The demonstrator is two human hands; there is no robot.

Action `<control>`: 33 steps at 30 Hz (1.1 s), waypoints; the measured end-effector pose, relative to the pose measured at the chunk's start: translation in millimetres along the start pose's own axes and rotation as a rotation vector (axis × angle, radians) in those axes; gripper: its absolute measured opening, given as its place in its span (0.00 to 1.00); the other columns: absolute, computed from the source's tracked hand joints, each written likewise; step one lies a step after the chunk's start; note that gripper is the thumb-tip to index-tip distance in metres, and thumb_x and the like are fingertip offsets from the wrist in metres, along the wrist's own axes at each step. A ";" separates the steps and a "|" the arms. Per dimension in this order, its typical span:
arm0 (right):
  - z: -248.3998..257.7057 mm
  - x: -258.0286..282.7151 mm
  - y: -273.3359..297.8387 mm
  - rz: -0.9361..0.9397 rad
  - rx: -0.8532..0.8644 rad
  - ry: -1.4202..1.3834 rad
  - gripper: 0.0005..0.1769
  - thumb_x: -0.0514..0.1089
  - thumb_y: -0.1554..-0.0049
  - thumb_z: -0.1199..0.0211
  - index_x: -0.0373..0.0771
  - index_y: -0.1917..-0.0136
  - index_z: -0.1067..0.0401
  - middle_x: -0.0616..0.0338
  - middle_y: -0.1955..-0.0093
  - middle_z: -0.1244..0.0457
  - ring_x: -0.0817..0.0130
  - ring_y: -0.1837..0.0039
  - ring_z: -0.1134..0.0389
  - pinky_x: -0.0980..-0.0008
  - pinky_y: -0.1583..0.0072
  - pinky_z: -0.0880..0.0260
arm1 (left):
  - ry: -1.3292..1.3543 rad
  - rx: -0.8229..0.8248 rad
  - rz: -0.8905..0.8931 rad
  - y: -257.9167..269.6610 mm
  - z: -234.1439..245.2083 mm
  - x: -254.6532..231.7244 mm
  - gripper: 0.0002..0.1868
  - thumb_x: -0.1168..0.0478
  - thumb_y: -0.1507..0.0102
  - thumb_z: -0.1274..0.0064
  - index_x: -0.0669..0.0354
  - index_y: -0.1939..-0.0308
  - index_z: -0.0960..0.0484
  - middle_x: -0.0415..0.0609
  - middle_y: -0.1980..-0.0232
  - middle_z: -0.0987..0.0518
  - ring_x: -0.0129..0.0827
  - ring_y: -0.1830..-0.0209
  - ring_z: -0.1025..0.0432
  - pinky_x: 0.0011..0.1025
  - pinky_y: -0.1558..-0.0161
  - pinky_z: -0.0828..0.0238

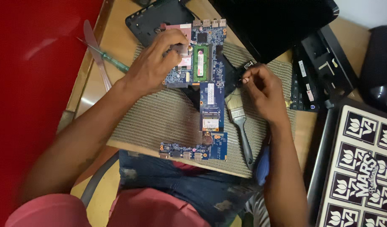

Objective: The person holds a laptop motherboard, rotates it to inspect both sides, and aligns it with the laptop chassis on the table. The person then places the motherboard into the chassis and adjusts its position.

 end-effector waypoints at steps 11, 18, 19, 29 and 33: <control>2.2 -13.2 0.8 0.003 -0.032 0.031 0.02 0.41 0.31 0.42 0.45 0.49 0.31 0.67 0.56 0.40 0.76 0.57 0.43 0.73 0.53 0.45 | 0.096 0.034 0.037 -0.3 -3.7 3.2 0.03 0.77 0.26 0.64 0.76 0.54 0.41 0.69 0.41 0.35 0.62 0.41 0.37 0.48 0.42 0.44; 10.0 -5.0 1.7 0.160 -0.071 0.012 0.07 0.38 0.36 0.35 0.39 0.44 0.25 0.49 0.57 0.37 0.46 0.51 0.33 0.52 0.45 0.34 | 0.057 -0.014 0.015 13.7 -13.3 13.5 0.12 0.61 0.28 0.50 0.69 0.59 0.26 0.62 0.35 0.26 0.64 0.40 0.28 0.54 0.41 0.31; 12.9 -1.8 2.7 0.165 -0.077 0.019 0.07 0.38 0.36 0.35 0.39 0.44 0.25 0.49 0.57 0.37 0.46 0.51 0.33 0.52 0.45 0.34 | 0.056 -0.019 0.006 5.8 -8.5 7.4 0.12 0.61 0.28 0.50 0.69 0.59 0.26 0.62 0.35 0.26 0.64 0.40 0.28 0.54 0.41 0.31; 5.5 7.3 2.0 0.181 -0.062 0.119 0.06 0.41 0.41 0.30 0.39 0.52 0.23 0.50 0.59 0.38 0.48 0.58 0.34 0.56 0.53 0.35 | -0.006 -0.083 -0.053 2.4 5.4 -1.5 0.04 0.67 0.30 0.51 0.65 0.58 0.27 0.61 0.45 0.20 0.63 0.50 0.24 0.51 0.53 0.30; 4.1 16.8 2.3 0.158 -0.079 0.121 0.06 0.38 0.42 0.29 0.34 0.55 0.24 0.47 0.61 0.41 0.46 0.59 0.35 0.57 0.53 0.36 | -0.080 -0.233 -0.091 -24.5 50.7 -27.4 0.08 0.71 0.28 0.50 0.67 0.63 0.27 0.62 0.50 0.19 0.63 0.53 0.24 0.52 0.56 0.30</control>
Point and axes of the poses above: each hand's wrist, its own y-axis away from the middle knuckle, its own z-axis out of the back of the hand, x = y × z, the point moved 8 cm from there along -y, towards the middle knuckle
